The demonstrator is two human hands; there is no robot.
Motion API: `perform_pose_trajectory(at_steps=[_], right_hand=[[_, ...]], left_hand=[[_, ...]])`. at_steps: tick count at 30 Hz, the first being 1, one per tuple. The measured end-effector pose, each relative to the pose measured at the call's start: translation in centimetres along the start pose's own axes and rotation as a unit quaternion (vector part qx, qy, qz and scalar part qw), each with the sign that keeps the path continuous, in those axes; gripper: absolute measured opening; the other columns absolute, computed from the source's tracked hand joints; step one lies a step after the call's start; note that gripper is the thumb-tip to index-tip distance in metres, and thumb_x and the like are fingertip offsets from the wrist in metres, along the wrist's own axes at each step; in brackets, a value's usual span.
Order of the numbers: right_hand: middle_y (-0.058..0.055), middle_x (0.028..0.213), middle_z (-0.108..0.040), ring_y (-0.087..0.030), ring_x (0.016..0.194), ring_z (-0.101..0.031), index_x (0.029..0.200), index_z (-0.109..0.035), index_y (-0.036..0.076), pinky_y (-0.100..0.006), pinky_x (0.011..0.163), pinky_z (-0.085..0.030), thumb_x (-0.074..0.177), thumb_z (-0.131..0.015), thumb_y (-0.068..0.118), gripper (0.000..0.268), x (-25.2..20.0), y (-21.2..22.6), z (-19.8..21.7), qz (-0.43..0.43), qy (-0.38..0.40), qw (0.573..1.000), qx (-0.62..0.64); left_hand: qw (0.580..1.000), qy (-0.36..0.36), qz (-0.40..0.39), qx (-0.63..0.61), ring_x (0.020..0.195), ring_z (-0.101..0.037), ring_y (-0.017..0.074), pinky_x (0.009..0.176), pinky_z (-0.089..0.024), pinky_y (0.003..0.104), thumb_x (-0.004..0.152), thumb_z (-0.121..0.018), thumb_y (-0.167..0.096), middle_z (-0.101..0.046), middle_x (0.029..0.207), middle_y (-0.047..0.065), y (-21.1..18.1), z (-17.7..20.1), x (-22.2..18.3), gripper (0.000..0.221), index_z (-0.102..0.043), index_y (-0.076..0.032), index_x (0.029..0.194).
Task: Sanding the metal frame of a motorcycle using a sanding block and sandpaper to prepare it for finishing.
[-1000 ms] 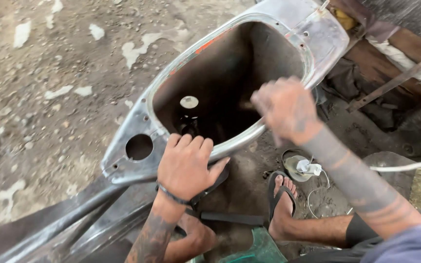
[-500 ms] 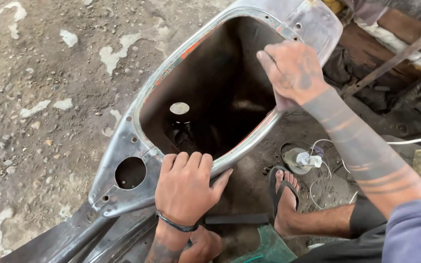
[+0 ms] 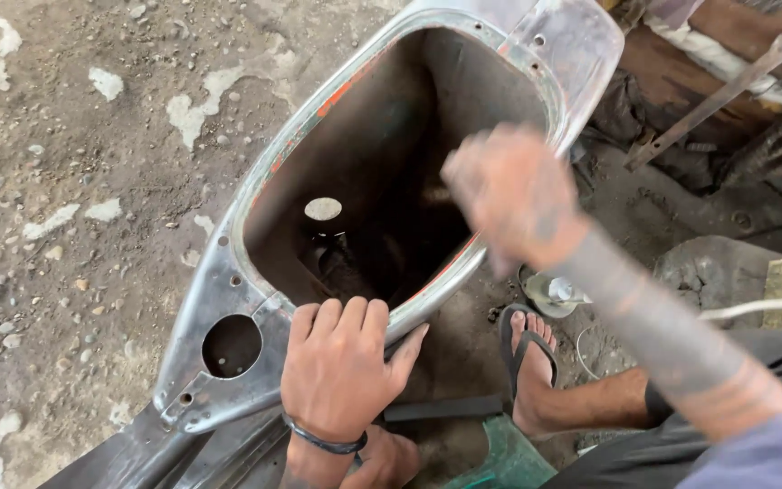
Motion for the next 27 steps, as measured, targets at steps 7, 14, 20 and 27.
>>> perform_pose_trajectory(at_steps=[7, 14, 20, 27], right_hand=[[0.007, 0.044, -0.05, -0.003, 0.05, -0.048, 0.05, -0.05, 0.02, -0.028, 0.036, -0.033, 0.047, -0.052, 0.009, 0.012, 2.3, -6.8, -0.1, -0.19, 0.09, 0.977, 0.034], [-0.003, 0.068, -0.06, -0.028, 0.063, -0.055, 0.068, -0.055, 0.019, -0.045, 0.064, -0.042, 0.093, -0.05, 0.031, 0.028, -1.2, 0.7, -1.7, 0.085, -0.037, 0.996, 0.009], [-0.004, 0.045, -0.057, -0.019, 0.049, -0.059, 0.054, -0.064, 0.025, -0.037, 0.044, -0.042, 0.073, -0.052, 0.014, 0.024, 3.3, -6.5, -0.7, -0.101, 0.015, 0.991, -0.084], [0.001, 0.063, -0.053, -0.022, 0.057, -0.049, 0.067, -0.047, 0.019, -0.041, 0.061, -0.041, 0.1, -0.049, 0.029, 0.035, -1.2, 1.0, -1.9, 0.096, -0.117, 0.988, 0.037]], left_hand=[[1.0, 0.029, 0.01, -0.005, 0.066, -0.054, 0.0254, 0.072, -0.043, 0.04, 0.092, -0.066, -0.065, -0.053, 0.063, 0.001, -0.4, 0.6, -0.2, 0.053, -0.053, -0.019, 0.068], [1.0, 0.004, 0.017, 0.007, 0.061, -0.05, 0.0231, 0.071, -0.043, 0.038, 0.091, -0.069, -0.065, -0.048, 0.058, -0.001, -0.3, 0.2, 0.4, 0.057, -0.049, -0.019, 0.064], [1.0, 0.003, 0.015, 0.01, 0.064, -0.052, 0.0237, 0.073, -0.043, 0.038, 0.09, -0.07, -0.064, -0.05, 0.061, -0.001, -0.5, 0.5, 0.0, 0.056, -0.049, -0.019, 0.065], [1.0, -0.011, 0.018, 0.003, 0.06, -0.048, 0.0223, 0.07, -0.042, 0.037, 0.092, -0.07, -0.063, -0.046, 0.058, -0.001, -0.4, 0.2, 0.2, 0.058, -0.047, -0.018, 0.064]])
Point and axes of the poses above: each hand's wrist, its own x-axis towards the middle knuckle, its own z-axis out of the back of the hand, y = z × x, the point moved 3 cm from there along x, towards the middle knuckle
